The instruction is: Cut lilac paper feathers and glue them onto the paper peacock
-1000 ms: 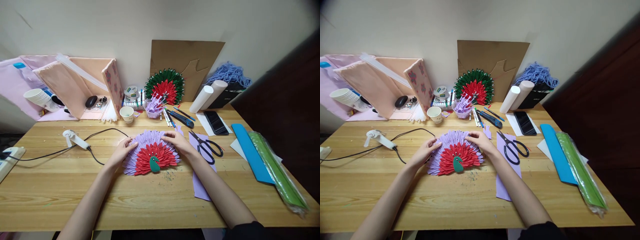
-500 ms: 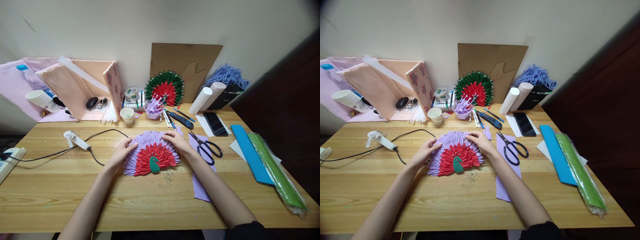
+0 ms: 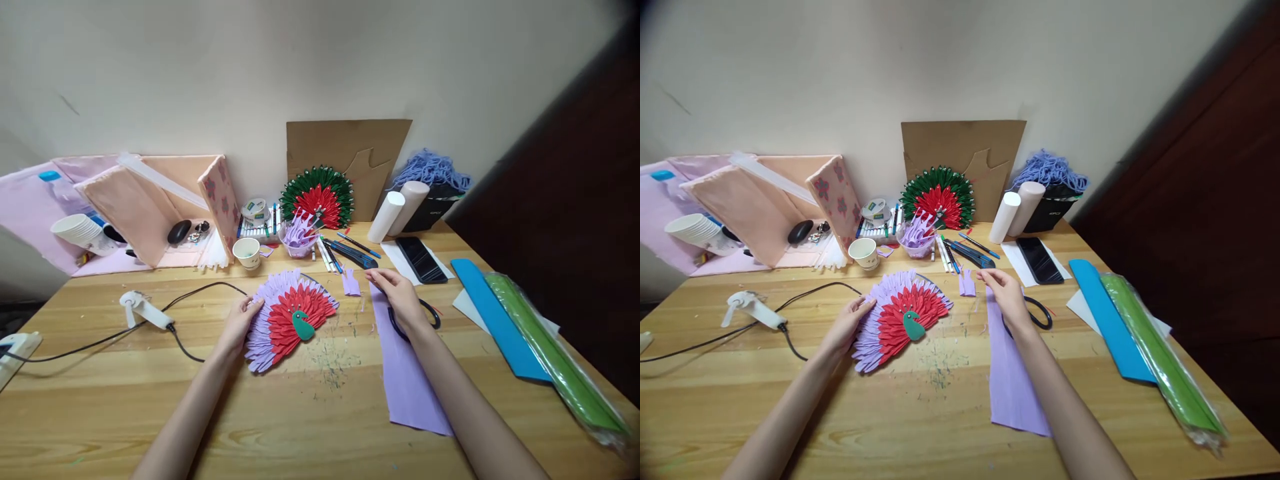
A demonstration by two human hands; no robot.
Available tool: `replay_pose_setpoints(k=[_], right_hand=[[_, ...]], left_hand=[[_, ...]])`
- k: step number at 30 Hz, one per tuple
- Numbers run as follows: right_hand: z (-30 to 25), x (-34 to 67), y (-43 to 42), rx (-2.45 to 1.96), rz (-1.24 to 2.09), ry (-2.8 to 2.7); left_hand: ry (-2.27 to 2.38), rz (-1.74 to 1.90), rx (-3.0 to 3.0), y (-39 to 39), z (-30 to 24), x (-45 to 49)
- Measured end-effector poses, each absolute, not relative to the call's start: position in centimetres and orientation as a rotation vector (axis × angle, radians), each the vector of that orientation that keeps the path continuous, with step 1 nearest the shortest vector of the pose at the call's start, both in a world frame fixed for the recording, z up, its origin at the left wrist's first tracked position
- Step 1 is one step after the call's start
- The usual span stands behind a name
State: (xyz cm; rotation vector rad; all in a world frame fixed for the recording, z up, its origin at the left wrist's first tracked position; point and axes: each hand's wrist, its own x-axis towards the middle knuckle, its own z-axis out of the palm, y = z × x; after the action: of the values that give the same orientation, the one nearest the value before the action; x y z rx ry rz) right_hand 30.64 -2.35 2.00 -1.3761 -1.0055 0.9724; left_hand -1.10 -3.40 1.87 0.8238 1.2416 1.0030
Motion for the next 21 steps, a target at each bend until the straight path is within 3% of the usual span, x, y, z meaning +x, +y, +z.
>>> replay_pose_setpoints(k=[6, 11, 16, 21], right_hand=[[1.4, 34.5, -4.0, -1.485, 0.893, -1.048], [1.0, 35.8, -5.1, -1.570, 0.924, -1.061], [1.7, 36.4, -5.8, -1.791, 0.785, -1.339], [1.7, 37.0, -6.7, -2.070, 0.665, -1.655]], left_hand=[[1.438, 1.044, 1.101, -0.6, 1.5, -0.7], [1.857, 1.011, 1.892, 0.0, 3.0, 0.6], [1.676, 0.679, 2.220, -1.2, 4.5, 9.3], [1.794, 0.366, 2.243, -0.4, 3.2, 17.6]])
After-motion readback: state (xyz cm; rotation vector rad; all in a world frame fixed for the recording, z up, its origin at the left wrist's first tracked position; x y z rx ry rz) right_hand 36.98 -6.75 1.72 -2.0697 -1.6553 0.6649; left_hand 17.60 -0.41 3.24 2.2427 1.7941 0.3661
